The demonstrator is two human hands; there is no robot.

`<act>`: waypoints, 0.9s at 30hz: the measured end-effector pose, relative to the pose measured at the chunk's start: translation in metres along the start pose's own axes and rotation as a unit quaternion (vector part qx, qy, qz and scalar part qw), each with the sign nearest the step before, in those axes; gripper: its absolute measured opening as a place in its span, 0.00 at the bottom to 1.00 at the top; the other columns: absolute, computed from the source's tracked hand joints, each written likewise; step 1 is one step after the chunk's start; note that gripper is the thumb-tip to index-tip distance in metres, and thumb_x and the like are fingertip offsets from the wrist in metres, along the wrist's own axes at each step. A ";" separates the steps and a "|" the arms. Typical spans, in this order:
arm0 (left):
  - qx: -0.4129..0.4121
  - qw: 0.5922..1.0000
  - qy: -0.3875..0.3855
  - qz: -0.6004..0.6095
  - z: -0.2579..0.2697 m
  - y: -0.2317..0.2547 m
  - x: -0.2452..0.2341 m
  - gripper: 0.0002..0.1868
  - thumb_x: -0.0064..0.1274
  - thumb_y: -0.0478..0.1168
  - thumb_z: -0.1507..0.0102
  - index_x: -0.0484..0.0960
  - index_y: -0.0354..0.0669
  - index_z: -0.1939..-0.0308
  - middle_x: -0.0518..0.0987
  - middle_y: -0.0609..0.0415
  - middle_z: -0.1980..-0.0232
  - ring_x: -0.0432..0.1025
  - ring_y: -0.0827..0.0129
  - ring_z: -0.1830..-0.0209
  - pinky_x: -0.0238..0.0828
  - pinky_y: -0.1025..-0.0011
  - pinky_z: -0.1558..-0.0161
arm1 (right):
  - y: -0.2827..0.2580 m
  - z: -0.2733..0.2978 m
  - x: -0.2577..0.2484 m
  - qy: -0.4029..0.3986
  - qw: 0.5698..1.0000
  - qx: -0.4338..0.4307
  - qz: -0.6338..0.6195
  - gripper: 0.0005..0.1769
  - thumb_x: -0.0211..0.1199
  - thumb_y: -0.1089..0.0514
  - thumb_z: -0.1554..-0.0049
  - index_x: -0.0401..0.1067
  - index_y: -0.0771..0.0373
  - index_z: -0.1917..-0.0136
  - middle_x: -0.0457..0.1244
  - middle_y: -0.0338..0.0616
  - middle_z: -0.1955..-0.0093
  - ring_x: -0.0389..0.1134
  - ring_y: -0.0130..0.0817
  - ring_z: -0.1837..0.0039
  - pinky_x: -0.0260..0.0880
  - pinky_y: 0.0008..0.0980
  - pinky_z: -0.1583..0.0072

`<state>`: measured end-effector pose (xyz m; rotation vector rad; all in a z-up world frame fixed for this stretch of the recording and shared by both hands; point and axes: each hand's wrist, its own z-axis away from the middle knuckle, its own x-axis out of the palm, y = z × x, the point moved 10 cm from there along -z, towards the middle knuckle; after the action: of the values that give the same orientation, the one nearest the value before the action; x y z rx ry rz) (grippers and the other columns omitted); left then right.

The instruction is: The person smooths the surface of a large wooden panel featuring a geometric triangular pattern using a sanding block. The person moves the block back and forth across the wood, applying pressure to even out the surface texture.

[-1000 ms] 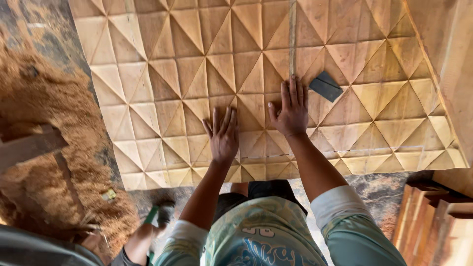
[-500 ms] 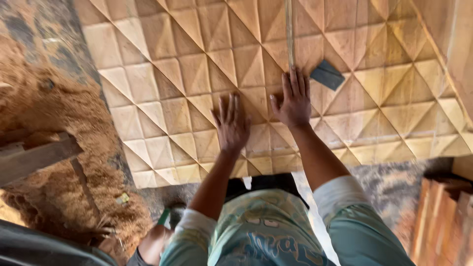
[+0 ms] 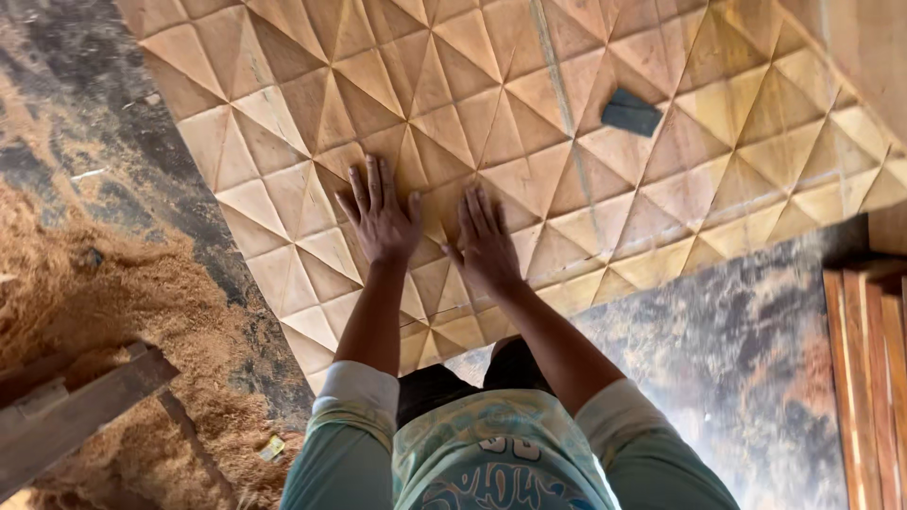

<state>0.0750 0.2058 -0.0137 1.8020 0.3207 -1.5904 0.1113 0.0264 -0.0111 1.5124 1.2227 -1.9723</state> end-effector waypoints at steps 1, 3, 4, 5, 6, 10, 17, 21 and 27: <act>0.001 1.000 -0.003 0.006 -0.002 -0.002 -0.003 0.41 0.42 0.61 0.30 0.55 0.45 0.19 0.53 0.50 0.16 0.43 0.46 0.16 0.30 0.37 0.22 | -0.007 -0.002 -0.001 -0.009 0.999 0.025 0.033 0.48 0.60 0.39 0.37 0.48 0.73 0.19 0.42 0.61 0.15 0.39 0.53 0.14 0.38 0.62 0.20; 0.004 1.000 -0.016 0.008 0.008 -0.002 -0.010 0.40 0.42 0.61 0.29 0.56 0.45 0.18 0.53 0.51 0.15 0.43 0.47 0.14 0.30 0.38 0.20 | -0.025 0.011 -0.011 -0.008 0.997 0.072 0.026 0.50 0.59 0.37 0.37 0.46 0.74 0.19 0.40 0.63 0.15 0.39 0.56 0.14 0.37 0.62 0.19; 0.005 1.000 -0.006 0.010 0.007 0.001 -0.013 0.39 0.43 0.61 0.28 0.57 0.46 0.18 0.53 0.51 0.14 0.43 0.48 0.14 0.30 0.38 0.20 | -0.029 0.011 -0.018 0.003 0.996 0.085 0.026 0.51 0.58 0.36 0.38 0.46 0.75 0.19 0.40 0.64 0.15 0.39 0.57 0.14 0.37 0.62 0.19; 0.001 1.000 -0.012 0.009 0.007 0.002 -0.013 0.40 0.43 0.61 0.29 0.57 0.46 0.18 0.54 0.52 0.15 0.43 0.48 0.14 0.30 0.38 0.20 | -0.030 0.013 -0.020 -0.008 0.994 0.104 0.021 0.53 0.59 0.34 0.40 0.45 0.75 0.20 0.40 0.65 0.16 0.38 0.58 0.15 0.36 0.64 0.21; -0.003 1.000 -0.013 0.007 0.000 0.003 -0.013 0.40 0.43 0.61 0.30 0.57 0.46 0.19 0.54 0.53 0.15 0.43 0.48 0.15 0.30 0.37 0.21 | -0.028 0.006 -0.020 -0.016 0.993 0.120 0.015 0.55 0.60 0.33 0.42 0.45 0.75 0.21 0.39 0.65 0.17 0.38 0.58 0.16 0.34 0.66 0.23; 0.011 1.000 0.009 -0.007 0.000 0.002 -0.009 0.41 0.43 0.60 0.29 0.56 0.44 0.18 0.53 0.52 0.15 0.43 0.48 0.14 0.30 0.38 0.20 | -0.026 -0.003 -0.014 0.038 0.992 0.115 0.025 0.55 0.60 0.34 0.40 0.43 0.74 0.18 0.39 0.64 0.15 0.38 0.55 0.14 0.35 0.65 0.20; 0.002 1.000 -0.015 -0.011 -0.003 0.005 -0.006 0.40 0.42 0.60 0.30 0.56 0.45 0.18 0.52 0.53 0.15 0.43 0.48 0.14 0.30 0.37 0.21 | -0.018 0.000 0.003 0.016 0.985 0.170 0.021 0.57 0.61 0.32 0.43 0.43 0.74 0.20 0.39 0.63 0.16 0.37 0.55 0.15 0.33 0.67 0.22; 0.002 1.000 -0.009 -0.025 -0.001 0.003 -0.009 0.40 0.41 0.60 0.30 0.56 0.45 0.18 0.51 0.54 0.15 0.43 0.48 0.14 0.29 0.38 0.20 | -0.015 -0.003 0.002 0.025 0.982 0.181 0.037 0.55 0.58 0.30 0.38 0.43 0.71 0.17 0.39 0.57 0.13 0.37 0.51 0.13 0.32 0.66 0.20; 0.004 0.999 -0.023 -0.031 -0.004 0.002 -0.003 0.40 0.39 0.60 0.29 0.55 0.44 0.18 0.50 0.53 0.14 0.42 0.48 0.14 0.29 0.38 0.21 | -0.015 -0.005 0.005 0.016 0.983 0.183 0.022 0.57 0.56 0.28 0.41 0.43 0.71 0.18 0.40 0.60 0.14 0.37 0.53 0.14 0.31 0.67 0.22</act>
<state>0.0788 0.2076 -0.0099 1.7744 0.3526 -1.6744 0.1022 0.0400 -0.0095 1.7278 0.8599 -2.2406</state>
